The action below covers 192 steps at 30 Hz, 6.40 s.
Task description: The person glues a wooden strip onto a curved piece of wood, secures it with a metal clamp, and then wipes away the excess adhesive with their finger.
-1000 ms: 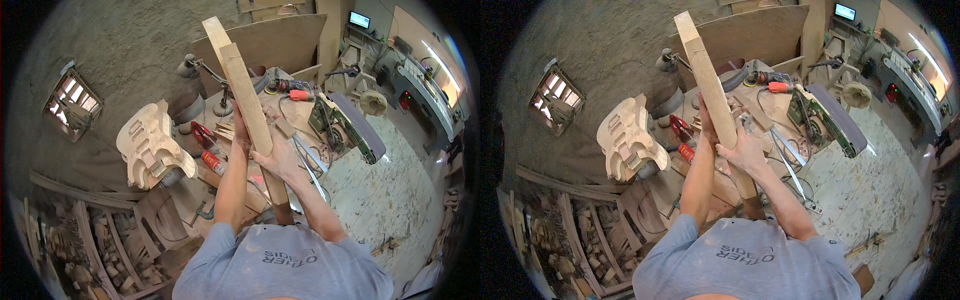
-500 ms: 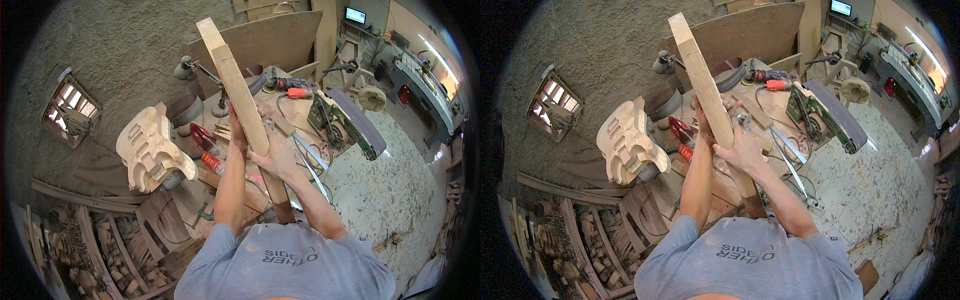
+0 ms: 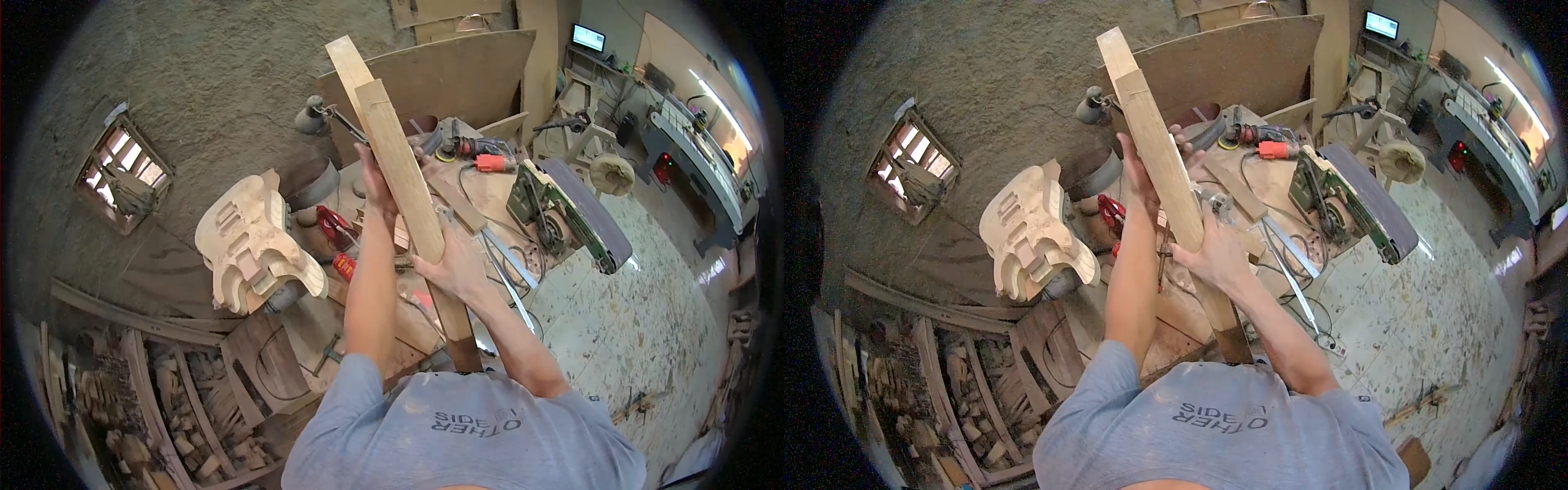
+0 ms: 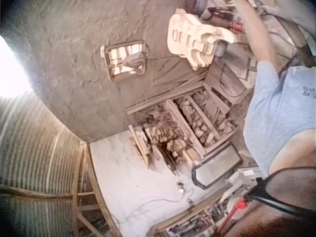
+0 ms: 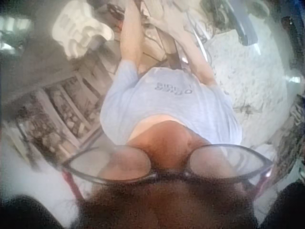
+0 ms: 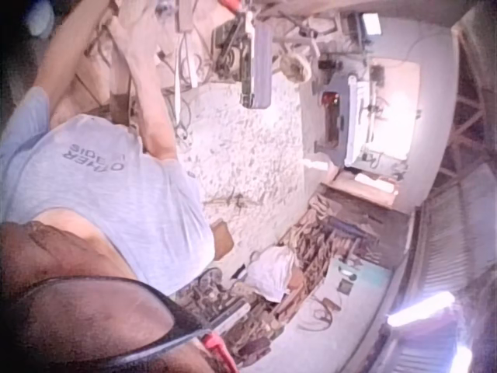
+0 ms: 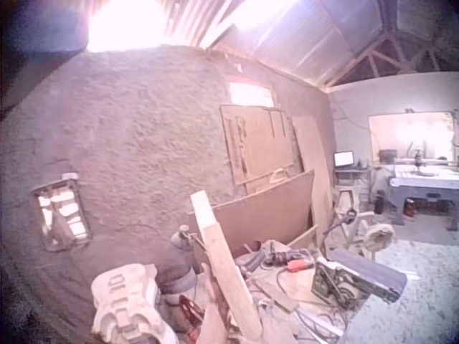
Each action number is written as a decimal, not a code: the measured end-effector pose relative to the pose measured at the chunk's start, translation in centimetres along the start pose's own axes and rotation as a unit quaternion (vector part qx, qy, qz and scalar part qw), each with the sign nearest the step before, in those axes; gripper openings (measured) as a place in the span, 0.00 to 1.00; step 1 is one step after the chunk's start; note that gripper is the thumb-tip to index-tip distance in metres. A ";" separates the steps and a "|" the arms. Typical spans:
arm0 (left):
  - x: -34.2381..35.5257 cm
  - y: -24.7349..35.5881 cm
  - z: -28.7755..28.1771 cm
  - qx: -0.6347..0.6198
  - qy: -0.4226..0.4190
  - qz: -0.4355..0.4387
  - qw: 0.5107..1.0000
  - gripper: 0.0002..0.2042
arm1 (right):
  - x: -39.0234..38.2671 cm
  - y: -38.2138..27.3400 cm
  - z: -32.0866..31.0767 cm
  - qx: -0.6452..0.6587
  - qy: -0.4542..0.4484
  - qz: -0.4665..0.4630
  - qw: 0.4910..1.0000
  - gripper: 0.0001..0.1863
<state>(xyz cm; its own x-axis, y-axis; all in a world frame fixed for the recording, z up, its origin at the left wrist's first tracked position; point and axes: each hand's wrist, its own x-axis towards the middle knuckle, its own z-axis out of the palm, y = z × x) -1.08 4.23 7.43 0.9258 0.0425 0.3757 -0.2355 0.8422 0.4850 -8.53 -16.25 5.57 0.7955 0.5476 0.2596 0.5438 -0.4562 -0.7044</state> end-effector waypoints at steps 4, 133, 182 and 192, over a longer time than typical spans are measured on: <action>0.9 0.4 -0.7 -0.054 -0.027 -0.020 0.998 0.44 | -0.1 -0.6 -0.6 -0.001 -0.015 0.017 1.000 0.56; -4.1 0.3 2.2 0.524 0.233 -0.113 0.811 0.39 | -0.2 0.7 1.3 -0.004 -0.015 0.018 1.000 0.49; -9.0 -5.9 5.8 0.303 0.142 -0.115 0.935 0.32 | 23.7 -0.3 -5.2 0.644 -0.297 0.030 0.705 0.46; -9.2 -4.9 6.1 0.247 0.139 -0.105 0.953 0.33 | 24.4 0.8 -3.2 0.648 -0.258 0.015 0.716 0.40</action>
<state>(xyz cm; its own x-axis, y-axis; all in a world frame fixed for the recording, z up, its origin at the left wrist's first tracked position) -10.29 -3.55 6.38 0.9943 0.0997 0.0388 -0.0834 0.4952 0.8648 12.15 -5.43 13.46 0.4152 0.8900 0.1882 -0.4433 0.3787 -0.8125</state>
